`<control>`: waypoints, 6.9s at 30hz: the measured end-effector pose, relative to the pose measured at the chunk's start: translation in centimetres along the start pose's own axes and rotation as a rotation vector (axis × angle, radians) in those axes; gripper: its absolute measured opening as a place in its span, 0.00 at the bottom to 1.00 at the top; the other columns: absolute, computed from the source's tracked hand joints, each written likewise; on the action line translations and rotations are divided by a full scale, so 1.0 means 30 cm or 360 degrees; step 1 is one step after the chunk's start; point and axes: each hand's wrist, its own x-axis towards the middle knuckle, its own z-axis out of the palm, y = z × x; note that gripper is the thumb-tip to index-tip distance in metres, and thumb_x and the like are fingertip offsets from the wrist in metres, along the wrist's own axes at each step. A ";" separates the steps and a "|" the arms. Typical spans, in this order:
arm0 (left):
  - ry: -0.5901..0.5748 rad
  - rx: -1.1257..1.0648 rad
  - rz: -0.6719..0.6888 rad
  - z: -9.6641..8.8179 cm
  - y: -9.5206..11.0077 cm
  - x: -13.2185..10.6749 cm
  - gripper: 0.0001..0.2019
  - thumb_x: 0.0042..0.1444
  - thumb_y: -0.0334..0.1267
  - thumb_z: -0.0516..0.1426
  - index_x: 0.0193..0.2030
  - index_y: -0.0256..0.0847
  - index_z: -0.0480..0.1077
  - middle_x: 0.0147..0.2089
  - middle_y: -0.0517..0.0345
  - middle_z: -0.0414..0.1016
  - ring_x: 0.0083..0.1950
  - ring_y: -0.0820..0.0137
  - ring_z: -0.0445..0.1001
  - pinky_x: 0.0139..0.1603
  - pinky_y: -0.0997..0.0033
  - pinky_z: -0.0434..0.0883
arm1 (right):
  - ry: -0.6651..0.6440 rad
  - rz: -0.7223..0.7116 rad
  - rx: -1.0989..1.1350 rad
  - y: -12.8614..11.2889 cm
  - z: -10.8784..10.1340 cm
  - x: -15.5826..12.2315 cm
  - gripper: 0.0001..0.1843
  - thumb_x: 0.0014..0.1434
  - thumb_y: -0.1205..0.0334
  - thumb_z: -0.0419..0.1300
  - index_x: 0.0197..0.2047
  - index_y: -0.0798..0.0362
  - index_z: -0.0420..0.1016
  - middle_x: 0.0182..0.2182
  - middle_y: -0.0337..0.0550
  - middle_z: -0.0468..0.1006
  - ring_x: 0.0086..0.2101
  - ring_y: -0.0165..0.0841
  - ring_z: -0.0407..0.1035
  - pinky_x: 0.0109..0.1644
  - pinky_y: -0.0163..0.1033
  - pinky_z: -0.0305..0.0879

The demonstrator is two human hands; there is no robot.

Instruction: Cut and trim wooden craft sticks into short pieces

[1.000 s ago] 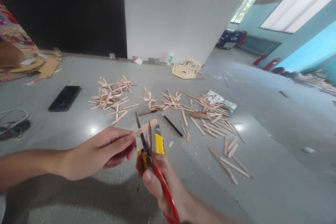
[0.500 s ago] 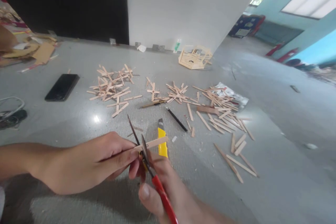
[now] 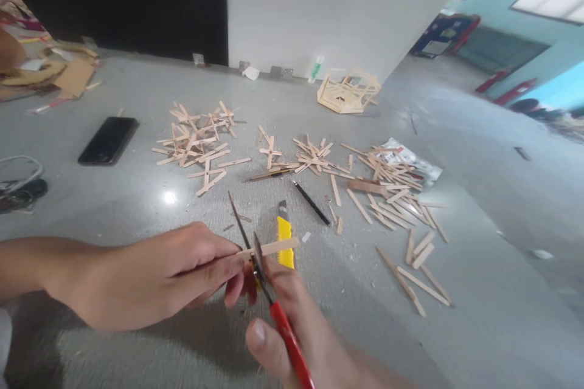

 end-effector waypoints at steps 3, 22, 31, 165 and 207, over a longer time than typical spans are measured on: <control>-0.0009 -0.0007 0.0004 0.005 -0.006 0.002 0.24 0.77 0.45 0.43 0.34 0.39 0.72 0.25 0.64 0.65 0.25 0.75 0.63 0.29 0.76 0.62 | -0.0001 -0.0001 0.0014 -0.004 0.000 0.005 0.25 0.68 0.33 0.58 0.52 0.45 0.77 0.44 0.49 0.79 0.42 0.43 0.74 0.47 0.45 0.75; -0.0024 -0.0136 -0.0003 0.026 -0.006 0.010 0.22 0.76 0.42 0.45 0.31 0.40 0.69 0.23 0.65 0.62 0.22 0.76 0.60 0.27 0.74 0.61 | 0.0079 0.0089 -0.0026 -0.037 0.034 0.035 0.27 0.69 0.32 0.55 0.33 0.46 0.74 0.29 0.44 0.75 0.31 0.40 0.70 0.38 0.44 0.72; -0.0059 -0.0250 -0.0063 0.031 -0.003 0.009 0.19 0.75 0.39 0.47 0.31 0.40 0.67 0.25 0.65 0.64 0.23 0.77 0.60 0.28 0.75 0.61 | 0.0072 0.0092 0.0004 -0.004 0.036 0.012 0.22 0.73 0.41 0.54 0.35 0.46 0.75 0.34 0.45 0.80 0.38 0.42 0.76 0.46 0.46 0.75; 0.0144 -0.0095 0.0189 -0.031 -0.014 0.025 0.17 0.74 0.36 0.56 0.32 0.37 0.76 0.26 0.64 0.75 0.25 0.79 0.65 0.26 0.79 0.57 | -0.0103 0.0026 0.0346 0.085 0.039 0.009 0.22 0.73 0.36 0.53 0.54 0.45 0.68 0.42 0.44 0.69 0.39 0.37 0.62 0.42 0.42 0.64; 0.0514 -0.0559 0.0142 0.131 -0.082 0.046 0.22 0.75 0.44 0.51 0.28 0.39 0.65 0.23 0.68 0.60 0.24 0.79 0.57 0.24 0.79 0.56 | 0.0248 -0.0005 0.0079 0.084 0.055 0.000 0.16 0.76 0.43 0.53 0.46 0.45 0.70 0.38 0.41 0.72 0.36 0.36 0.67 0.42 0.40 0.71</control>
